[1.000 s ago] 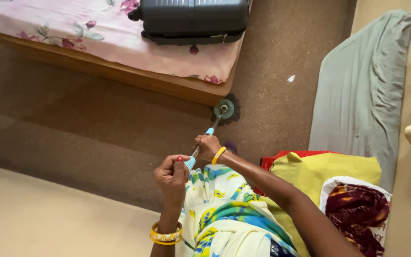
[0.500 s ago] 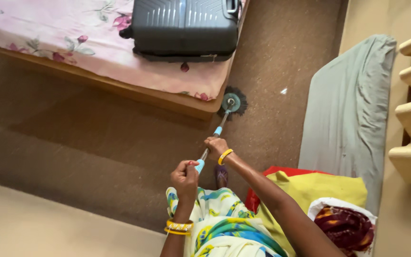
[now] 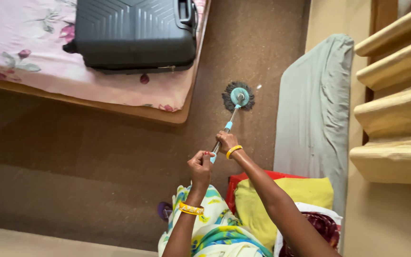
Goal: The person mops the bedroom floor using a spin mop, moving around furniture such as a bed, suitcase, and wooden cabinet. The person briefly opens a drawer under the cabinet before continuing to mop the floor.
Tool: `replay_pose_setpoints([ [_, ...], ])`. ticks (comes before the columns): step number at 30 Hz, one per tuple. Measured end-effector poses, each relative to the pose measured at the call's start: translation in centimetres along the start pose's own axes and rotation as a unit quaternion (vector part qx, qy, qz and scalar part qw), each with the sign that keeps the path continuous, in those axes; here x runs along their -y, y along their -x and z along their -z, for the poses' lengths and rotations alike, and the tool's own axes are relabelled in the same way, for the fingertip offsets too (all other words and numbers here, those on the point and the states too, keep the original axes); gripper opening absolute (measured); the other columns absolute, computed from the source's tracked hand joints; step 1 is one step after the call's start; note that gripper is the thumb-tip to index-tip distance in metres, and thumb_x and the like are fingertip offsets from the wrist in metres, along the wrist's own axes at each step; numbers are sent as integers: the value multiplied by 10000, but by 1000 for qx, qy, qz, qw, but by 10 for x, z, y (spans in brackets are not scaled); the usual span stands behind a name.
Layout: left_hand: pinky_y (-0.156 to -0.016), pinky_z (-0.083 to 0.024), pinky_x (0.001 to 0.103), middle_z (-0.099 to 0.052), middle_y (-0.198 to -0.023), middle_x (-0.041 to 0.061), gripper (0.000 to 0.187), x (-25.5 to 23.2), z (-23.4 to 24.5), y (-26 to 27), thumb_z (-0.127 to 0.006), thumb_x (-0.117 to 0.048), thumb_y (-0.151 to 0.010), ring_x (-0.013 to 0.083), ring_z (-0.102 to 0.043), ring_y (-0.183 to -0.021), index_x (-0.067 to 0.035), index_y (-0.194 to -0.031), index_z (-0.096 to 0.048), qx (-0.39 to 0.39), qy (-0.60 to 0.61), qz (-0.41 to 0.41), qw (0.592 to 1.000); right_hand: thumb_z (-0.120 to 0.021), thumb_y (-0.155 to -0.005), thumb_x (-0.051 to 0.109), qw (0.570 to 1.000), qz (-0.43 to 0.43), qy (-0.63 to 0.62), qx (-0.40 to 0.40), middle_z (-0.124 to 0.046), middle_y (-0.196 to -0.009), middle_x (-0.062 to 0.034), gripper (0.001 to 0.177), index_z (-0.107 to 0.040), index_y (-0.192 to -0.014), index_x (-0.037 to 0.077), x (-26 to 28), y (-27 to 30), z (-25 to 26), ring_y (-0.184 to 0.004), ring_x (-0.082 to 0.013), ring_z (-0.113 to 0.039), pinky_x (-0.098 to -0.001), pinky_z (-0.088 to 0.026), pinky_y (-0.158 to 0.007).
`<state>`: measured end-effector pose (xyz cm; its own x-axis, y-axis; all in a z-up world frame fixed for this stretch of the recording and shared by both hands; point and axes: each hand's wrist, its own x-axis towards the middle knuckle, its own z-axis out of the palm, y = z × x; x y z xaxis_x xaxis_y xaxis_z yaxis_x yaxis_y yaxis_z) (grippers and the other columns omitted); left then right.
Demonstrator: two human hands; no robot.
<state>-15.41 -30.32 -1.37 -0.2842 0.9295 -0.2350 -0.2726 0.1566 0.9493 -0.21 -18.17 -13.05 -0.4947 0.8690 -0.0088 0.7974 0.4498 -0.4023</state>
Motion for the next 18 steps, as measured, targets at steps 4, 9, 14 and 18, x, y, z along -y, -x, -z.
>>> replay_pose_setpoints([
  [4, -432, -277, 238, -487, -549, -71, 240, 0, -10, 4, -586, -131, -998, 14, -400, -476, -29, -841, -735, 16, 1, 45, 999, -713, -722, 134, 1000, -18, 18, -3, -625, -855, -124, 133, -621, -808, 94, -9, 21, 6, -771, -375, -670, -486, -554, -664],
  [9, -464, -307, 244, -520, -597, -68, 204, -12, -6, 16, -628, -110, -985, 7, -425, -546, -15, -842, -739, 19, -86, -30, 996, -798, -665, 230, 998, -52, -10, 18, -641, -817, -119, 235, -631, -754, 91, 5, 39, 10, -765, -363, -678, -475, -556, -684],
  [14, -468, -329, 234, -534, -592, -60, 157, -33, 28, 23, -646, -83, -952, 8, -447, -548, -5, -854, -741, -13, -116, -50, 992, -824, -650, 243, 1000, -20, -22, 6, -656, -822, -110, 257, -652, -778, 102, 40, 31, 0, -769, -353, -685, -469, -557, -675],
  [18, -489, -333, 221, -541, -636, -69, 149, -55, 75, 34, -641, -76, -971, 2, -452, -577, 9, -884, -727, -11, -80, -44, 996, -835, -610, 257, 999, -1, -31, 12, -651, -793, -119, 284, -645, -744, 94, 88, 19, -18, -766, -347, -687, -466, -561, -687],
])
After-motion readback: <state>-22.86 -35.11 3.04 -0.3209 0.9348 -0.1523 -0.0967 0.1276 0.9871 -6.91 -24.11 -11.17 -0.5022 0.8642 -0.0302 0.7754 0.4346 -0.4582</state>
